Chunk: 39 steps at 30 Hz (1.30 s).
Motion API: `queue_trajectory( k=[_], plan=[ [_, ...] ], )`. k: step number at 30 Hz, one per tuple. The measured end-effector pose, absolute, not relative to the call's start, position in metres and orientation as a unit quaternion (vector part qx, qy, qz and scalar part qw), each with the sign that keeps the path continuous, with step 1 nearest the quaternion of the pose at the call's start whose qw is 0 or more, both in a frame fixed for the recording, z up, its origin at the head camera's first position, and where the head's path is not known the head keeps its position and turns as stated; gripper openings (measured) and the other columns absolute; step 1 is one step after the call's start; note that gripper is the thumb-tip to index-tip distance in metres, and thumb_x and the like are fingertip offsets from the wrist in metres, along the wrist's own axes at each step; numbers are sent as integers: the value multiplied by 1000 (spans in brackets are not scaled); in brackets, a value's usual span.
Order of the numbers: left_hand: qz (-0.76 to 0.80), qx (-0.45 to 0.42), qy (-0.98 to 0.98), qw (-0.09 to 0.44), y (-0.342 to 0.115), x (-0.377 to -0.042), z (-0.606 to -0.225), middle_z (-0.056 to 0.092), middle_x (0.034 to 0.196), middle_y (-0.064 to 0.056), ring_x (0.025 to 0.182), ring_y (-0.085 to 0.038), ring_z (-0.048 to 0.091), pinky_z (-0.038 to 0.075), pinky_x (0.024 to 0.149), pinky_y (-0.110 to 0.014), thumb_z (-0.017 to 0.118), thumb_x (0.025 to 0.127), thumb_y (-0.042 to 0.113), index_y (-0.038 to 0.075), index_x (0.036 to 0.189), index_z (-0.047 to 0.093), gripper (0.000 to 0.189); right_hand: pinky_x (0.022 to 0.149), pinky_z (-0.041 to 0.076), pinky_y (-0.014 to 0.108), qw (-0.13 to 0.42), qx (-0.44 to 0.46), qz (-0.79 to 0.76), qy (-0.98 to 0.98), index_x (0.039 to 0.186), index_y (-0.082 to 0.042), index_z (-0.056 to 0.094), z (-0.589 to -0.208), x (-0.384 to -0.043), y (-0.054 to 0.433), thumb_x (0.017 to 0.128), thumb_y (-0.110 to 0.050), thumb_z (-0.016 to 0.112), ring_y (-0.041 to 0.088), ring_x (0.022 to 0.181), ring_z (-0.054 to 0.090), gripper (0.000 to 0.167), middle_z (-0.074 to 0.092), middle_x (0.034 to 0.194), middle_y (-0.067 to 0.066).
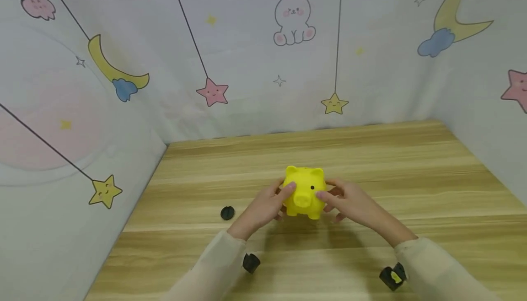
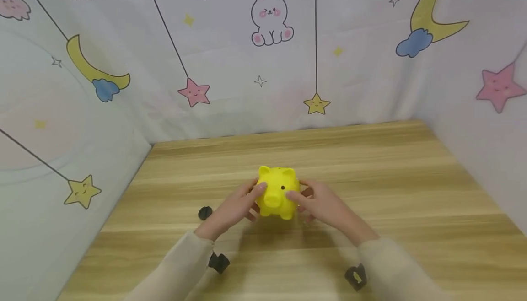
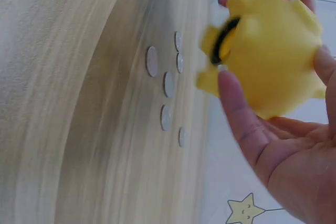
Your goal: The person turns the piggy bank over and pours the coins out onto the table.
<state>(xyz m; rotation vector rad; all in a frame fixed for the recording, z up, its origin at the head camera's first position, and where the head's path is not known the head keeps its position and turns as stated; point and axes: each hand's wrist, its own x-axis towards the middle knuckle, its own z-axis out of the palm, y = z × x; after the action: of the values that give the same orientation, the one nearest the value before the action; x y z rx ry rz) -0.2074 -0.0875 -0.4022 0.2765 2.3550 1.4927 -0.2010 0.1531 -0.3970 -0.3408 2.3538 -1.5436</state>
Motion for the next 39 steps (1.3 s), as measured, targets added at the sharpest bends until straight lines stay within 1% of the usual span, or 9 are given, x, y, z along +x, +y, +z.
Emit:
queue_trajectory(
  k=[2, 3, 5, 8, 11, 17, 23, 33, 39],
  plan=[
    [546, 122, 813, 159, -90, -208, -404, 56, 123, -7, 94, -26, 63, 57, 74, -46, 55, 97, 58, 20, 155, 31, 74, 68, 60, 41, 139, -134, -552, 811, 153, 3, 26, -400, -200, 155, 95, -38, 68, 33, 97, 68, 82, 50, 137, 31],
    [556, 132, 806, 156, -91, -208, -405, 52, 130, -7, 98, -25, 62, 57, 77, -47, 59, 96, 54, 22, 157, 25, 77, 70, 60, 42, 131, -139, -558, 807, 155, 0, 25, -401, -200, 156, 93, -35, 71, 32, 100, 67, 84, 45, 142, 31],
    [567, 147, 797, 148, -93, -207, -407, 46, 141, -7, 105, -24, 61, 56, 80, -45, 66, 94, 48, 25, 158, 22, 81, 72, 60, 42, 108, -154, -567, 802, 156, -4, 25, -403, -199, 158, 91, -29, 75, 32, 101, 67, 86, 39, 147, 30],
    [580, 159, 787, 136, -94, -206, -409, 40, 150, -6, 113, -23, 59, 56, 84, -40, 73, 91, 40, 27, 158, 22, 85, 74, 59, 37, 75, -177, -567, 801, 155, -4, 28, -405, -198, 160, 88, -20, 79, 31, 101, 67, 86, 39, 148, 28],
    [591, 164, 781, 119, -95, -205, -411, 39, 152, -6, 115, -24, 59, 56, 84, -36, 78, 88, 34, 29, 156, 25, 87, 77, 59, 33, 59, -199, -570, 795, 155, -3, 28, -408, -197, 162, 86, -13, 79, 34, 104, 66, 86, 37, 149, 28],
    [606, 172, 771, 88, -92, -204, -415, 41, 152, -6, 114, -25, 60, 57, 82, -35, 83, 84, 24, 30, 154, 30, 88, 80, 58, 32, 49, -207, -568, 795, 155, -4, 28, -408, -196, 163, 84, -7, 79, 38, 111, 63, 88, 33, 153, 26],
    [614, 182, 766, 61, -91, -205, -415, 40, 152, -8, 113, -30, 59, 58, 80, -36, 84, 82, 22, 25, 153, 33, 87, 81, 57, 32, 37, -207, -564, 799, 156, -6, 28, -406, -197, 162, 84, -3, 79, 39, 113, 62, 88, 31, 155, 23],
    [613, 190, 766, 33, -89, -203, -417, 41, 152, -7, 117, -30, 59, 58, 81, -36, 85, 81, 17, 24, 152, 35, 87, 83, 57, 32, 25, -222, -569, 792, 155, -3, 28, -407, -199, 161, 83, 0, 78, 42, 117, 58, 88, 30, 156, 24],
    [623, 221, 751, 4, -87, -202, -417, 36, 155, -2, 124, -28, 55, 57, 83, -36, 83, 82, 16, 25, 154, 32, 88, 82, 57, 32, -1, -222, -568, 792, 156, -9, 31, -406, -197, 161, 83, 3, 78, 41, 117, 59, 88, 30, 157, 19]
  ],
)
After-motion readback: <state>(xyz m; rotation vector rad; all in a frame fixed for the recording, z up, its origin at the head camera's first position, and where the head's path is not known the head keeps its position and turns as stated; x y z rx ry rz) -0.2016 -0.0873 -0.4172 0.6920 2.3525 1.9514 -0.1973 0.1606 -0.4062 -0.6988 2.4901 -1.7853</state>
